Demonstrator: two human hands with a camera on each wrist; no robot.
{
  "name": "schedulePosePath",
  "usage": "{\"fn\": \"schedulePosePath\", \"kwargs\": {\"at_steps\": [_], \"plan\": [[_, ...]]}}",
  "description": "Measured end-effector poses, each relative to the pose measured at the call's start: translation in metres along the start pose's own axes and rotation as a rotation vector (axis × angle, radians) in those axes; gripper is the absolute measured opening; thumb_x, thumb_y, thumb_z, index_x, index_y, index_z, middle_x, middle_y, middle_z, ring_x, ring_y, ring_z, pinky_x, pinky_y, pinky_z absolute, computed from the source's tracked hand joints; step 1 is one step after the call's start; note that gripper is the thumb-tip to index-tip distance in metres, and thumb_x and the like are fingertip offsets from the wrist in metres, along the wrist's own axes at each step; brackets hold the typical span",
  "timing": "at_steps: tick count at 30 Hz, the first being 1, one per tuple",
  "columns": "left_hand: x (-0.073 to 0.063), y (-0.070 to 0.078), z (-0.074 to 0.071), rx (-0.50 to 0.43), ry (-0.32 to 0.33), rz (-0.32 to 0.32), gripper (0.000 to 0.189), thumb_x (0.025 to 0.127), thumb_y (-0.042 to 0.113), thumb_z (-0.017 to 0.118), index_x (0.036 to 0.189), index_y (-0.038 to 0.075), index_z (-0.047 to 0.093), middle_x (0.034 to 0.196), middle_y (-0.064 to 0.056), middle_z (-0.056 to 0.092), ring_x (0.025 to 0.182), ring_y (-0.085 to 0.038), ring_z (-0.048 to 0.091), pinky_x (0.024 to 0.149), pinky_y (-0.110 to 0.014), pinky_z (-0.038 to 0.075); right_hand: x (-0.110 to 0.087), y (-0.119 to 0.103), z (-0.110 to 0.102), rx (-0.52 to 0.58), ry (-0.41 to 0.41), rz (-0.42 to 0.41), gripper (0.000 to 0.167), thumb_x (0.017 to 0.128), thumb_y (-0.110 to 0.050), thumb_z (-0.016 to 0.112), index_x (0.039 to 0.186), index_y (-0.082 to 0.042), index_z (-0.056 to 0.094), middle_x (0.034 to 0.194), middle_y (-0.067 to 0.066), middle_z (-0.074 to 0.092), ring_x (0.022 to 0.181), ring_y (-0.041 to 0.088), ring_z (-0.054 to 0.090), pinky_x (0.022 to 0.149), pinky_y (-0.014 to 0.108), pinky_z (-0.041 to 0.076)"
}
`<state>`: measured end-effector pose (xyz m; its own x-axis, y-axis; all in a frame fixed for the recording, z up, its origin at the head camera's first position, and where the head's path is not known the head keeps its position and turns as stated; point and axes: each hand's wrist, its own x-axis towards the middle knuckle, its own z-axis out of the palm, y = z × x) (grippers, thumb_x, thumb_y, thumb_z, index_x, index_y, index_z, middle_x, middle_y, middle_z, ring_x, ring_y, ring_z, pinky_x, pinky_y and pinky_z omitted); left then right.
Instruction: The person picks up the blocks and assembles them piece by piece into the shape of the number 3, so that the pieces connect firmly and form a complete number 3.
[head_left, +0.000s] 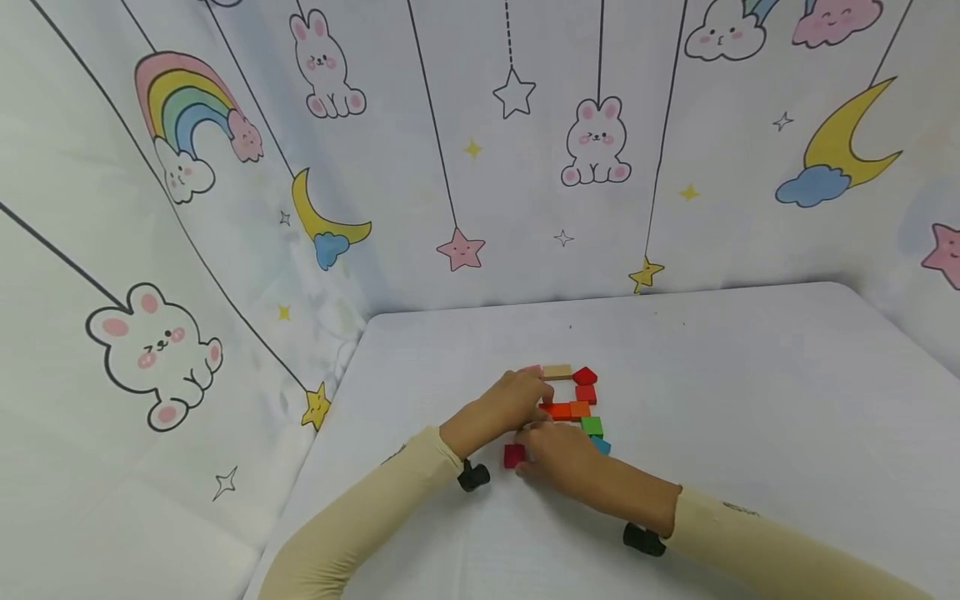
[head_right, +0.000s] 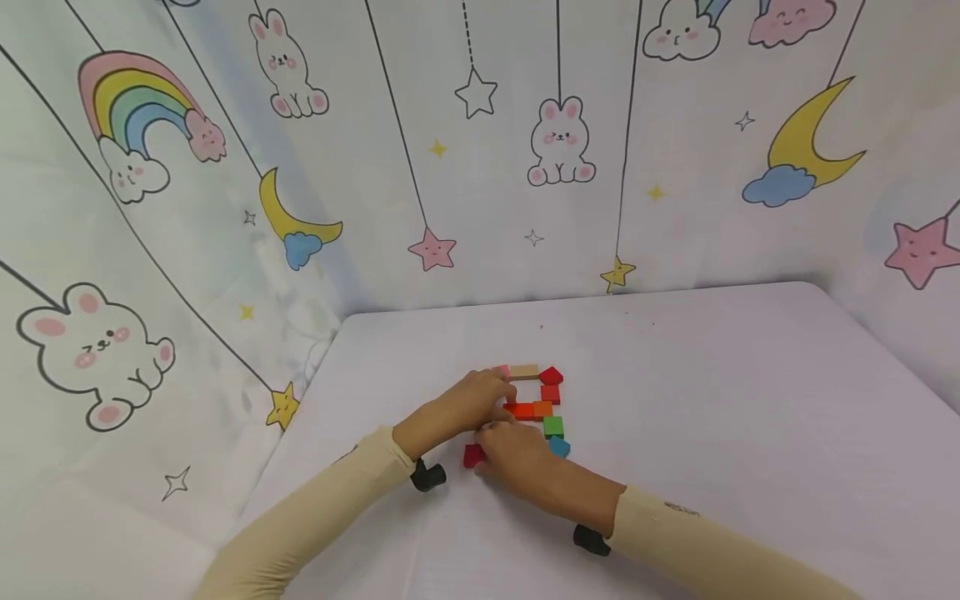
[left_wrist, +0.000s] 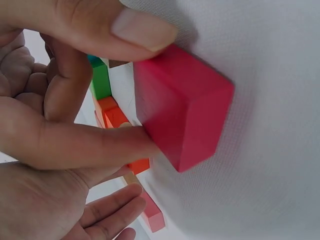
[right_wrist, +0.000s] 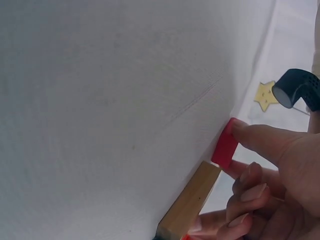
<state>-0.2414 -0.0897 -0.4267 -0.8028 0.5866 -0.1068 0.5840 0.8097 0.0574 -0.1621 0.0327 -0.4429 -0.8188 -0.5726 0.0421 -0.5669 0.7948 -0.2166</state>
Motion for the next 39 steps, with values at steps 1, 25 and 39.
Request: {"fn": "schedulePosePath", "kwargs": {"at_steps": [1, 25, 39], "plan": [[0.000, 0.000, 0.000, 0.005, 0.003, 0.002, 0.022, 0.096, 0.032, 0.081, 0.114, 0.021, 0.081, 0.104, 0.002, 0.066, 0.093, -0.011, 0.056, 0.090, -0.031, 0.053, 0.000, 0.001, 0.000, -0.005, -0.004, 0.006, 0.037, 0.083, -0.034, 0.092, 0.107, -0.012, 0.075, 0.087, -0.003, 0.071, 0.075, 0.014, 0.066, 0.068, 0.032, 0.061], [-0.004, 0.002, 0.001, 0.009, 0.018, -0.003, 0.022, 0.095, 0.034, 0.081, 0.114, 0.022, 0.080, 0.097, 0.004, 0.064, 0.089, -0.010, 0.053, 0.086, -0.028, 0.051, -0.016, 0.021, -0.006, 0.105, 0.032, 0.029, 0.031, 0.081, -0.031, 0.093, 0.095, -0.015, 0.070, 0.069, -0.011, 0.055, 0.064, 0.006, 0.052, 0.058, 0.022, 0.047], [-0.003, 0.000, 0.003, 0.002, 0.026, -0.002, 0.025, 0.093, 0.036, 0.082, 0.113, 0.021, 0.080, 0.099, 0.004, 0.067, 0.088, -0.010, 0.055, 0.086, -0.029, 0.051, -0.022, 0.023, -0.008, 0.087, 0.022, 0.067, 0.034, 0.078, -0.033, 0.095, 0.093, -0.015, 0.070, 0.073, -0.009, 0.055, 0.073, 0.008, 0.053, 0.060, 0.028, 0.049]]}}
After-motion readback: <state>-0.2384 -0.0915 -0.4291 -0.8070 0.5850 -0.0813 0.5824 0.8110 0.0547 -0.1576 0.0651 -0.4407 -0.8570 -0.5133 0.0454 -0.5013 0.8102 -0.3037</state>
